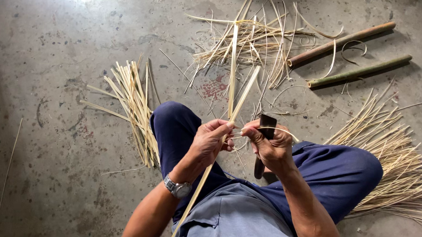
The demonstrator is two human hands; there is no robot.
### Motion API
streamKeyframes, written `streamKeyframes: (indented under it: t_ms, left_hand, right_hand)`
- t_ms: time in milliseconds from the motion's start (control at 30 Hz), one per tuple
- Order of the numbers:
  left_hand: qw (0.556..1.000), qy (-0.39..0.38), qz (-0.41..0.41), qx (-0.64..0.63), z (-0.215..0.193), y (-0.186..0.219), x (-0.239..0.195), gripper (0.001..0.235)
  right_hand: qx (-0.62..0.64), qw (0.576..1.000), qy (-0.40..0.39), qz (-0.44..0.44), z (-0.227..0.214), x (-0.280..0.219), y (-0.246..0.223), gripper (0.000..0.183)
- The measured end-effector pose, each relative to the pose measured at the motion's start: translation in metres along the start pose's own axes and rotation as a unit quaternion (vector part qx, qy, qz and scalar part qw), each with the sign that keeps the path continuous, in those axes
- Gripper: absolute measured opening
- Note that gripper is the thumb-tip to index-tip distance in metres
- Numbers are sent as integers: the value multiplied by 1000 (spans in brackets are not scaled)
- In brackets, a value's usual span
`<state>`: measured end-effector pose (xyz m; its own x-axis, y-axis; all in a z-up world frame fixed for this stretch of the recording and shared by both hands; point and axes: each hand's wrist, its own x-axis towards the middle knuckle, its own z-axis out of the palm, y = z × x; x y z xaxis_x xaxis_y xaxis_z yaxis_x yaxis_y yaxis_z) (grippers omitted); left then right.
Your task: The person sits on the floor and uses a knife to split long bamboo strips into thinner slats. They repeatedly pick up strips, split them lengthwise, and place the finished slats into a pile on the floor.
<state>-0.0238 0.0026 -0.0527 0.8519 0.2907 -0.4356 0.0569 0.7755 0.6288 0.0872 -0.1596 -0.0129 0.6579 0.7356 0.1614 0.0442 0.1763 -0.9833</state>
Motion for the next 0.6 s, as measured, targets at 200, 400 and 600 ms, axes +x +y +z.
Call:
streamKeyframes:
  t_ms: [200,400,600]
  left_hand:
    - [995,55,6,78,-30,7,6,15]
    - [971,200,88,-96,-70,-22,12,16]
    - [949,201,174,-172,-90,-44,18,25]
  right_hand:
    - [36,999,34,-11,4,-3,-5,16]
    - [24,997,60,-32,-7,-9,-23,19]
    - [82,992,92,-28,-25,-20,-40,16]
